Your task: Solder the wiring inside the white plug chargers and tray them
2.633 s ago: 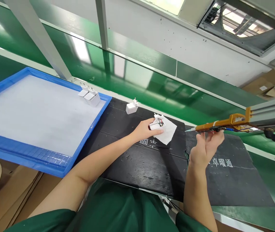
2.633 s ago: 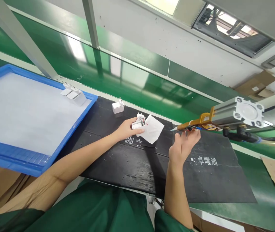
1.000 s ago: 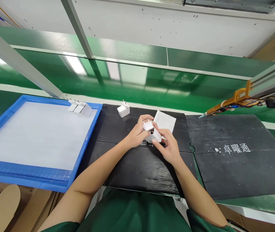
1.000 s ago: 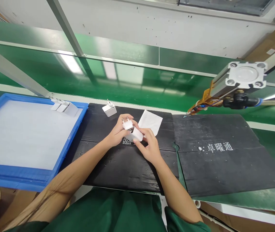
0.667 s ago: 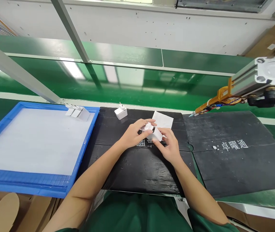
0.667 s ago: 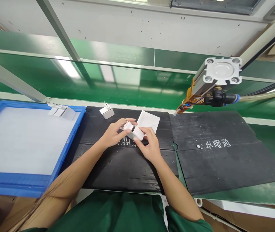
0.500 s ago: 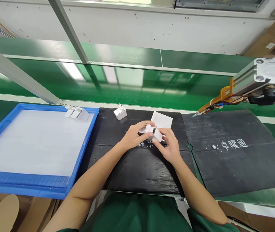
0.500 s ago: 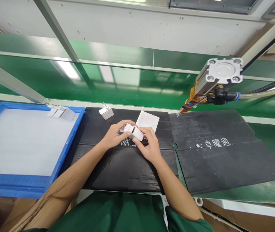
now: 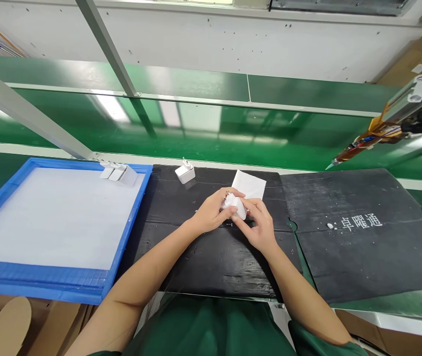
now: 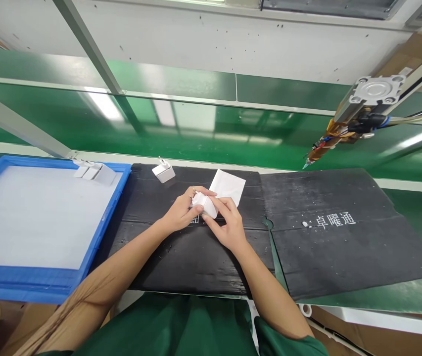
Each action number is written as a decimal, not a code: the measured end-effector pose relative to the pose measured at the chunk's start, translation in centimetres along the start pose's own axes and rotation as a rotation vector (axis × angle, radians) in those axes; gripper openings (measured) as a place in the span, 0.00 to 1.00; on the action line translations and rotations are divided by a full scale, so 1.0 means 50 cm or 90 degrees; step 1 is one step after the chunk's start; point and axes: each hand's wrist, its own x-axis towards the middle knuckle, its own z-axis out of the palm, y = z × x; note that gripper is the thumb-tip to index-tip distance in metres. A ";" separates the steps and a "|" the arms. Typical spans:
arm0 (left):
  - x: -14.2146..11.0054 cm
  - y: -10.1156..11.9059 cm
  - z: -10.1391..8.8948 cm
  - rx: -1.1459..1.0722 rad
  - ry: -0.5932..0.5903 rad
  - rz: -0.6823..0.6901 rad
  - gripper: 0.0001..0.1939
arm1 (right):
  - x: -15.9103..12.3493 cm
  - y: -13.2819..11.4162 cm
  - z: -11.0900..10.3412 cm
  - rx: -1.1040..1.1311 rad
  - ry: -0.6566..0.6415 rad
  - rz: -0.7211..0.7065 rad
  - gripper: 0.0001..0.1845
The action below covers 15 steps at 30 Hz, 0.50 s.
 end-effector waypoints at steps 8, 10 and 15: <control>-0.001 -0.017 -0.005 0.072 -0.100 -0.016 0.20 | -0.001 0.007 0.000 -0.014 -0.020 -0.019 0.21; 0.001 -0.017 -0.012 0.065 -0.132 -0.024 0.21 | -0.003 0.011 0.005 -0.012 -0.021 -0.004 0.22; 0.008 -0.015 -0.025 0.106 -0.171 -0.117 0.24 | -0.005 0.024 0.018 0.067 -0.076 0.139 0.24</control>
